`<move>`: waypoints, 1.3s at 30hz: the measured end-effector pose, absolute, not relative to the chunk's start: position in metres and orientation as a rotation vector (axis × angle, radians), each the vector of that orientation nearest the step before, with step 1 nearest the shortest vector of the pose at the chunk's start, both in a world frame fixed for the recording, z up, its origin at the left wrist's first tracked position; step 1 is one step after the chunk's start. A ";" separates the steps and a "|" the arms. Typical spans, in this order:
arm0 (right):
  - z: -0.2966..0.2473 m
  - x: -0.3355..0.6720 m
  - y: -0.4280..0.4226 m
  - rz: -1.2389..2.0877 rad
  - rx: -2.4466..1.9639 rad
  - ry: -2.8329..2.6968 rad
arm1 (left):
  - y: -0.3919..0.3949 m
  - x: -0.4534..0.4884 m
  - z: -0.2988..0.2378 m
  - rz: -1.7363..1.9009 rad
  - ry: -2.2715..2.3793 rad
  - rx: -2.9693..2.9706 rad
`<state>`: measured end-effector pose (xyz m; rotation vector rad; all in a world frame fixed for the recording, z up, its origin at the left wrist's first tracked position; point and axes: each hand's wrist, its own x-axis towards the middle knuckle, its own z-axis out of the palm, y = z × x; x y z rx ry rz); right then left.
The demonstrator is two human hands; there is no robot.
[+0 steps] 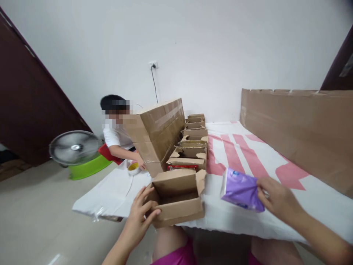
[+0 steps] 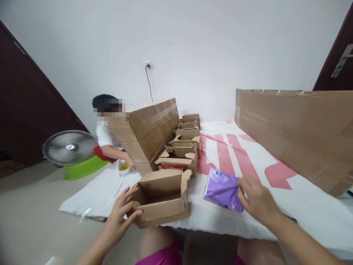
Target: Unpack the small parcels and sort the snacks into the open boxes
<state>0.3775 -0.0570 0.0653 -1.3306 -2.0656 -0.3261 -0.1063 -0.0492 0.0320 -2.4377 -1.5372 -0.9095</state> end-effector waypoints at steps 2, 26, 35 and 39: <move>0.015 0.372 -0.053 -0.262 -1.317 -2.108 | -0.042 -0.115 0.019 -0.948 -1.542 -2.313; -0.101 0.362 -0.051 0.469 -1.465 -1.331 | -0.049 0.167 -0.076 -2.023 -2.293 -2.849; 0.063 0.363 0.065 0.462 -1.146 -1.131 | 0.044 0.246 0.066 -2.325 -1.778 -2.437; 0.055 0.356 0.056 0.492 -1.150 -1.049 | 0.035 0.245 0.042 -2.252 -1.770 -2.438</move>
